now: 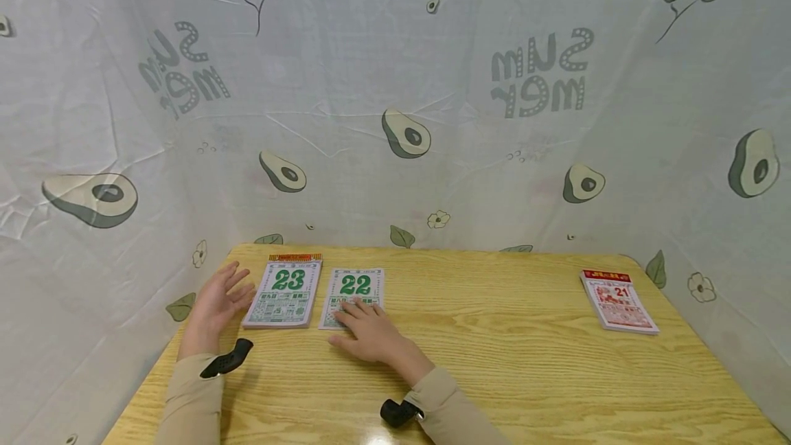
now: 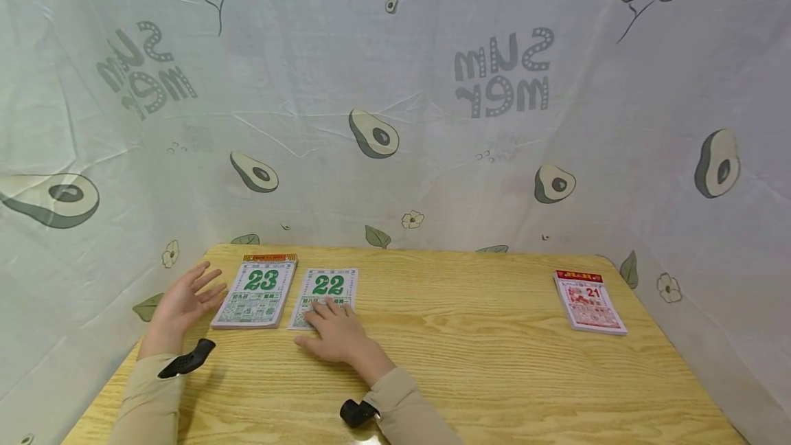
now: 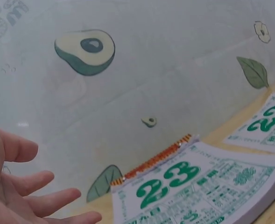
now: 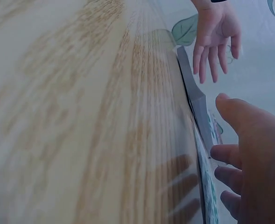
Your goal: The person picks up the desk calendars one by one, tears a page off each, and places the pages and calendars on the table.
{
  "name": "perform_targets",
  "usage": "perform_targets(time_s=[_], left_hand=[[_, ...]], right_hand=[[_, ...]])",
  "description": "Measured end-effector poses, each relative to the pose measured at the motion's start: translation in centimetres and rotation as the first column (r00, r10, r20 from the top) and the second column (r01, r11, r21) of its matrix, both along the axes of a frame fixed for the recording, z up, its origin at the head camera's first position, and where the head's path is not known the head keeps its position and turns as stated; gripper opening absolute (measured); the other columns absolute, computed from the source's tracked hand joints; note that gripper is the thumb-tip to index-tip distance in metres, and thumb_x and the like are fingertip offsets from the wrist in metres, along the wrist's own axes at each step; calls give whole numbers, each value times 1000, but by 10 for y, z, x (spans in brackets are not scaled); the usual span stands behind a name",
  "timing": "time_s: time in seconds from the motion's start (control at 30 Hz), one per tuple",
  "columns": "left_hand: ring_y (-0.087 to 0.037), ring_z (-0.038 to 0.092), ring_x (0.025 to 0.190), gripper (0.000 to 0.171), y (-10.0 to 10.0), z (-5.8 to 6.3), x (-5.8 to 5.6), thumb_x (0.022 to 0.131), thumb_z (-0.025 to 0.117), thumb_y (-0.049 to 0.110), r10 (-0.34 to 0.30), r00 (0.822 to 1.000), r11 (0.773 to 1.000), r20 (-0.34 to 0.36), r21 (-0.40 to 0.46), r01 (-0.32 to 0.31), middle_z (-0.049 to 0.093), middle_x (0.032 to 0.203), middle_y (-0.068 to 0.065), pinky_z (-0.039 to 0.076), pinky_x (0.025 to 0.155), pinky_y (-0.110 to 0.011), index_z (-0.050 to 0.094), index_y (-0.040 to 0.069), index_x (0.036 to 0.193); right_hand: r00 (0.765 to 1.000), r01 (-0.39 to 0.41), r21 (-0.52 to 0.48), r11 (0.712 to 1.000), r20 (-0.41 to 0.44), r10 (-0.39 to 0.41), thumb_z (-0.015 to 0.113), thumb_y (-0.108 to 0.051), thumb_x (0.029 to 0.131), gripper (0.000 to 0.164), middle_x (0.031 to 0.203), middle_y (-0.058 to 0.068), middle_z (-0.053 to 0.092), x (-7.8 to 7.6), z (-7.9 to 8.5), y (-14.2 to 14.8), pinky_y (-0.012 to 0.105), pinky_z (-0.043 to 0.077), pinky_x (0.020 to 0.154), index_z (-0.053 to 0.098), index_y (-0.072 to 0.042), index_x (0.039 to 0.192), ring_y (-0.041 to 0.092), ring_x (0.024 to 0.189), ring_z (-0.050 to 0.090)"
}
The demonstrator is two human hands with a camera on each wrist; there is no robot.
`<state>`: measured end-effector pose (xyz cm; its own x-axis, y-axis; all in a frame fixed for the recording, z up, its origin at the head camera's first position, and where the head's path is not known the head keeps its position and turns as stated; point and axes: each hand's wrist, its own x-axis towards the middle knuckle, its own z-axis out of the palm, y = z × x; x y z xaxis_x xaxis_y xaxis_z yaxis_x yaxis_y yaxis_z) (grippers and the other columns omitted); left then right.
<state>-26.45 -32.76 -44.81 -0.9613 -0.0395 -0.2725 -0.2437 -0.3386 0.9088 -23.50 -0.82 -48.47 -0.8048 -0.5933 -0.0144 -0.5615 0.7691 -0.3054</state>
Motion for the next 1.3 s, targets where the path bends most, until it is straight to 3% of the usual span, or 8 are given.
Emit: perform_targets(time_s=[0.4, 0.67, 0.87, 1.13, 1.3], left_hand=[[-30, 13, 152, 62, 13, 27, 5, 104, 37, 42, -37, 994, 991, -106, -133, 22, 12, 165, -6, 14, 121, -51, 11, 23, 157], [-34, 18, 149, 56, 33, 41, 11, 104, 42, 37, -101, 976, 966, -195, -255, 49, 24, 160, -11, 17, 119, -54, 23, 15, 153], [-35, 23, 147, 43, 54, 48, 13, 105, 42, 33, -127, 970, 958, -207, -279, 66, 38, 149, -7, 17, 118, -58, 35, 15, 144], [-35, 28, 145, 50, 87, 50, 13, 106, 38, 29, -208, 957, 933, -204, -335, 132, 30, 156, -17, 20, 117, -59, 29, 7, 150], [-36, 29, 145, 48, 106, 46, 15, 106, 39, 27, -273, 941, 926, -199, -321, 201, 30, 156, -20, 22, 116, -59, 31, 6, 149]], right_hand=[[997, 7, -31, 999, -70, -9, 43, -56, 98, 61, 158, 5, 34, 0, 5, 31, 57, 22, 117, 42, -21, 148, 30, 150, 22], [995, 13, -65, 998, -97, -19, 44, -53, 99, 60, 158, 9, 34, 5, 19, 58, 60, 22, 115, 42, -18, 148, 33, 149, 22], [992, 29, -83, 996, -121, -39, 46, -51, 99, 60, 159, 10, 31, 5, 25, 79, 60, 20, 116, 39, -17, 149, 33, 150, 20], [980, 59, -59, 996, -186, -69, 47, -51, 98, 61, 158, 9, 34, 8, 33, 109, 59, 21, 116, 41, -17, 148, 33, 149, 23], [979, 63, -59, 996, -191, -73, 48, -50, 98, 61, 158, 11, 33, 9, 38, 124, 60, 20, 116, 41, -16, 148, 34, 149, 23]])
